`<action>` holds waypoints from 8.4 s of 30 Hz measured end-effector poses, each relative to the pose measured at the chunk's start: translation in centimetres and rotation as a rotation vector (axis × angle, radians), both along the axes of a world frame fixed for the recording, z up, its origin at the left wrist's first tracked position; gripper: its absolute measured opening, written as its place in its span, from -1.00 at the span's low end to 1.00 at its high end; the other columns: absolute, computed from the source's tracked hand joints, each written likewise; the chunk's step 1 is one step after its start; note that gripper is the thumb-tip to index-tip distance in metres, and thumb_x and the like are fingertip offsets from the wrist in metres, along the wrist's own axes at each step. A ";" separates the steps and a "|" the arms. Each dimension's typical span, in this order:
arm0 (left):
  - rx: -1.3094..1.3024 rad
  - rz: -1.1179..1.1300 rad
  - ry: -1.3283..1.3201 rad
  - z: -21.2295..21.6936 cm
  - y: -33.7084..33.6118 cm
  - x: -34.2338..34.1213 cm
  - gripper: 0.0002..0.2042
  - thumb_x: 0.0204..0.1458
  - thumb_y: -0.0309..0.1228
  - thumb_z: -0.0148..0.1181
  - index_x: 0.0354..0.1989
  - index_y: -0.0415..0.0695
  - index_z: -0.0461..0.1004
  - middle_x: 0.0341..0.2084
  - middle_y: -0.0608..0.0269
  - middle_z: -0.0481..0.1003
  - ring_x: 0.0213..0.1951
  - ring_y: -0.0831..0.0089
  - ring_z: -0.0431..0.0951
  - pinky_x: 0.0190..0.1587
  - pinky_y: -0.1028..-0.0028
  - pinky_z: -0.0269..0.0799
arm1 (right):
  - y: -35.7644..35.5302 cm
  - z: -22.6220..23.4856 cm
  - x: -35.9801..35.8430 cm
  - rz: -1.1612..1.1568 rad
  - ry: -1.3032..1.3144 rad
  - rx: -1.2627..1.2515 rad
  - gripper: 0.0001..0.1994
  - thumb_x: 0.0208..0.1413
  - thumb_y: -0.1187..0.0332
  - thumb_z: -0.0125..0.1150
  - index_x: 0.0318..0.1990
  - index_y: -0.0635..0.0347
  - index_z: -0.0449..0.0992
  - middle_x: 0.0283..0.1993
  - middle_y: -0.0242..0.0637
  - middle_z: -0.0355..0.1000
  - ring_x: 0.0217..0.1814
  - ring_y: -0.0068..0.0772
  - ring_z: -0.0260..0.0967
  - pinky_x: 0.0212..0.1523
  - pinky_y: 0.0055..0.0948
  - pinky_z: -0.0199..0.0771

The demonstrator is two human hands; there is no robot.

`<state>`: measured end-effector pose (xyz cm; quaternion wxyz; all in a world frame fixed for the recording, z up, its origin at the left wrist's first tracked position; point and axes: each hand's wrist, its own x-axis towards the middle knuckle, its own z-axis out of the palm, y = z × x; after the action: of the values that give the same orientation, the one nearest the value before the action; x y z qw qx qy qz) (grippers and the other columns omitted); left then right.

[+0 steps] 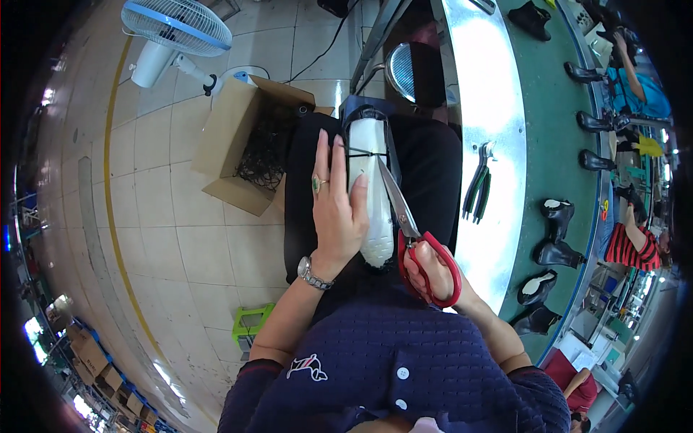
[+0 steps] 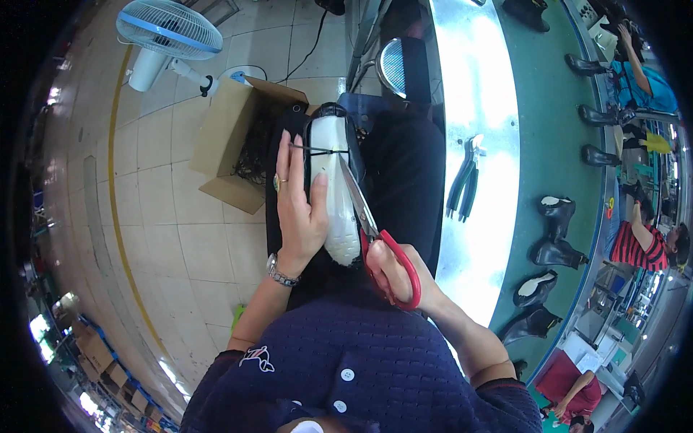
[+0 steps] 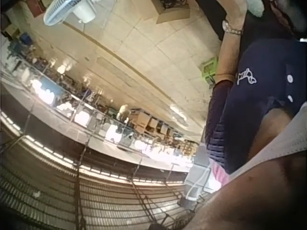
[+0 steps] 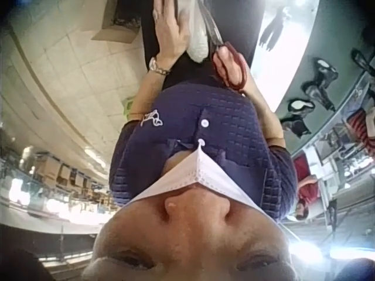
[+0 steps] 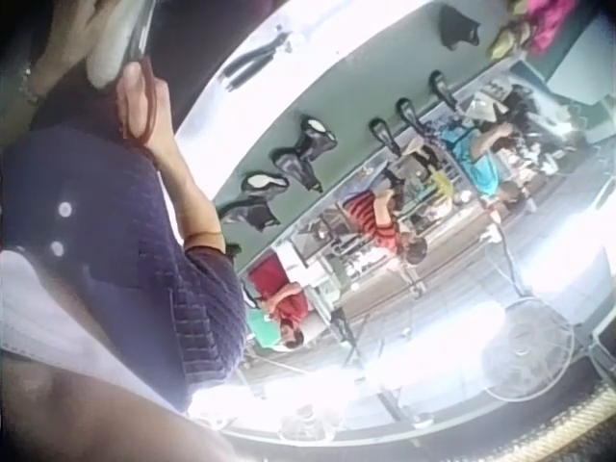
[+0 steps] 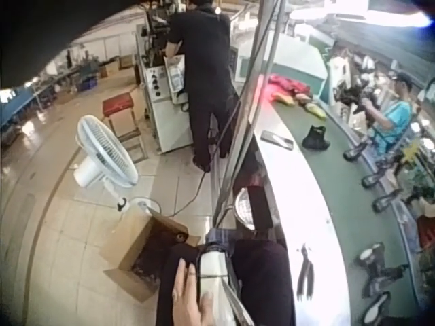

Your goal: Inspecting and trimming excess material from boots on an assembly line.

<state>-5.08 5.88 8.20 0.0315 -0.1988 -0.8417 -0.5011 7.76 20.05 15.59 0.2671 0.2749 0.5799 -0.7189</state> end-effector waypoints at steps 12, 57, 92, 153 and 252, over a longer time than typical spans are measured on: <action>-0.038 0.136 0.254 0.2 1.7 -1.4 -0.94 0.10 -0.53 0.16 -0.34 -0.26 0.49 -0.25 0.14 0.41 -0.18 0.18 0.41 -0.10 0.27 0.33 | 1.2 1.2 -0.3 0.098 -0.056 -0.039 -0.24 0.23 -0.36 -0.39 -0.22 0.25 0.45 -0.60 -0.50 0.17 -0.65 -0.67 0.14 -0.60 -0.63 0.23; -0.323 -0.826 0.514 0.5 8.4 -6.1 -0.51 0.07 -0.08 0.21 0.08 -0.14 0.47 -0.05 0.11 0.52 0.06 0.13 0.47 0.16 0.18 0.32 | 15.2 -12.8 3.6 -0.381 0.197 1.475 -0.44 0.05 0.09 0.34 0.07 0.38 0.45 0.06 0.10 0.40 0.14 0.10 0.33 0.18 -0.12 0.29; -0.391 -0.476 0.256 0.7 10.8 -5.0 -0.09 -0.32 -0.46 0.49 0.29 -0.36 0.11 0.04 -0.11 0.40 0.11 -0.02 0.34 0.22 0.18 0.19 | 13.4 0.2 -8.5 0.443 0.360 0.821 -0.42 0.22 0.41 0.07 0.35 0.20 0.03 -0.33 0.10 0.48 -0.48 0.02 0.48 -0.43 -0.12 0.44; -0.378 -0.402 0.630 -1.8 10.9 -3.9 -0.49 0.03 -0.39 0.19 0.11 -0.50 0.33 0.01 -0.20 0.37 0.17 -0.12 0.35 0.30 0.12 0.19 | 12.2 -1.1 -9.4 0.359 0.313 1.316 -0.38 0.22 0.37 0.07 0.41 -0.02 0.01 -0.57 0.02 0.44 -0.52 0.13 0.43 -0.43 0.01 0.36; -0.122 -0.235 -0.164 1.8 -6.6 0.9 -0.91 -0.02 -0.49 0.29 -0.39 -0.25 0.56 -0.60 0.14 0.50 -0.63 0.31 0.48 -0.55 0.41 0.34 | -1.3 6.6 -11.2 1.441 0.436 1.057 -0.29 0.04 0.53 0.07 0.40 0.25 0.00 -0.50 0.04 0.47 -0.52 -0.01 0.50 -0.38 -0.19 0.51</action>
<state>-4.13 -0.76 10.02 -0.1084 -0.2558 -0.8413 -0.4637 -3.40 18.76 22.22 0.3748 -0.2082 0.9017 -0.0561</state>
